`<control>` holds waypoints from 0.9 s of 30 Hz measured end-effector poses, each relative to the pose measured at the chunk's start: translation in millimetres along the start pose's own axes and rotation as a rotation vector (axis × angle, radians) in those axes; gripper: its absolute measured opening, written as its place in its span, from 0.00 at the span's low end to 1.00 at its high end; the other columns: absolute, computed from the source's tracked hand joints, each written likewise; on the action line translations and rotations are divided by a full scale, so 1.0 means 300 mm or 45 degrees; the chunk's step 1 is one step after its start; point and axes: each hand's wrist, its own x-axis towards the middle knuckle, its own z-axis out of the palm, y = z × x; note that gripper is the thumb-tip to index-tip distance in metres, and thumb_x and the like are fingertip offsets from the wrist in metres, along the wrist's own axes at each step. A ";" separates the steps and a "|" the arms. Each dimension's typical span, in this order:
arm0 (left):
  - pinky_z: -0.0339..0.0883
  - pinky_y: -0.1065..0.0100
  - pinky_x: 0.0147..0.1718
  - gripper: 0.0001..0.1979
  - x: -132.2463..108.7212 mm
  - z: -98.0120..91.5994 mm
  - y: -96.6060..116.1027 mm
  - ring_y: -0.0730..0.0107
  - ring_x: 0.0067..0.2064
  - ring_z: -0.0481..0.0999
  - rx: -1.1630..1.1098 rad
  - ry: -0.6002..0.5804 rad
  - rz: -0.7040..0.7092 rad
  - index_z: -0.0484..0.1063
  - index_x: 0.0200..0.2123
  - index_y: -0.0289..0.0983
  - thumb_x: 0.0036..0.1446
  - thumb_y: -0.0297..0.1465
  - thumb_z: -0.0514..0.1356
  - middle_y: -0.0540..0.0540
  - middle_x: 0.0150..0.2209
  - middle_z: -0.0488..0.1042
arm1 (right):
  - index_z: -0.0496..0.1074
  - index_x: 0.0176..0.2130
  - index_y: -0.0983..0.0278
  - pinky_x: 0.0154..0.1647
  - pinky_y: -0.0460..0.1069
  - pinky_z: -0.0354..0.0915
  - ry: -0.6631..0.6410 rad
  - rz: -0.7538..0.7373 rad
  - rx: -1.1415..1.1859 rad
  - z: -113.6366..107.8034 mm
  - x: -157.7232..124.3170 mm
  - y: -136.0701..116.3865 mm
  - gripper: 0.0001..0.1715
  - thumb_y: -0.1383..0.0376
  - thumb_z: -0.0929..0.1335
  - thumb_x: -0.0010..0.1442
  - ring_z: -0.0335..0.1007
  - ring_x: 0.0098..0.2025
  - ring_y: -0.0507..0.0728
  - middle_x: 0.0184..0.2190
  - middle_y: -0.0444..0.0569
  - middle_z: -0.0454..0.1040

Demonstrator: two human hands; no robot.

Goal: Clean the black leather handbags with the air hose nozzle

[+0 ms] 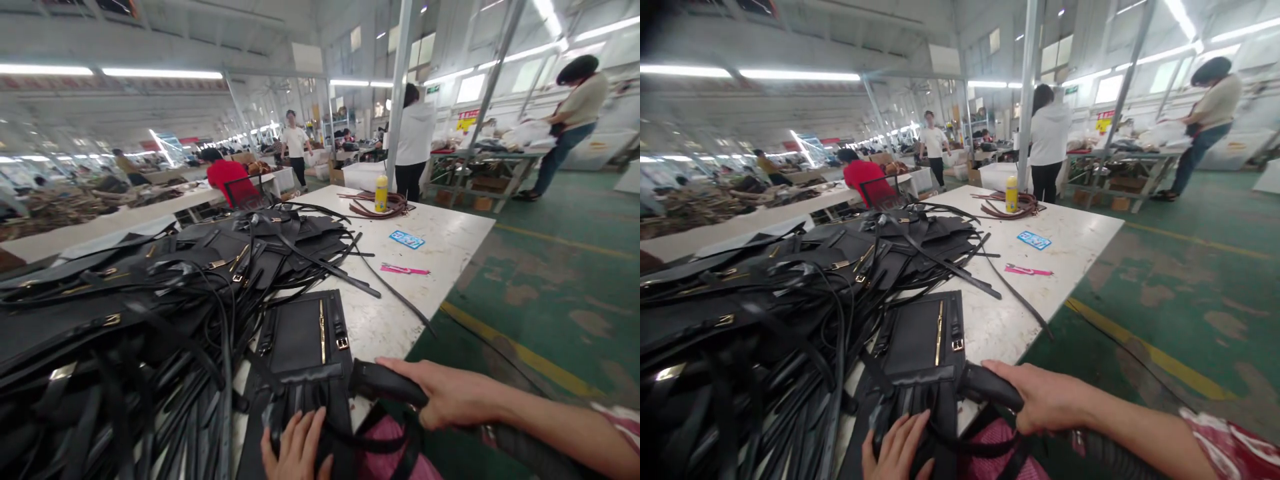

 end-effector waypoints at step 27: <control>0.20 0.38 0.52 0.30 -0.024 0.053 0.156 0.57 0.41 0.70 -0.169 0.087 -0.148 0.62 0.50 0.50 0.40 0.45 0.61 0.48 0.38 0.75 | 0.42 0.60 0.52 0.12 0.40 0.58 -0.231 -0.265 -0.188 -0.043 0.284 -0.326 0.52 0.75 0.65 0.40 0.62 0.16 0.50 0.21 0.38 0.66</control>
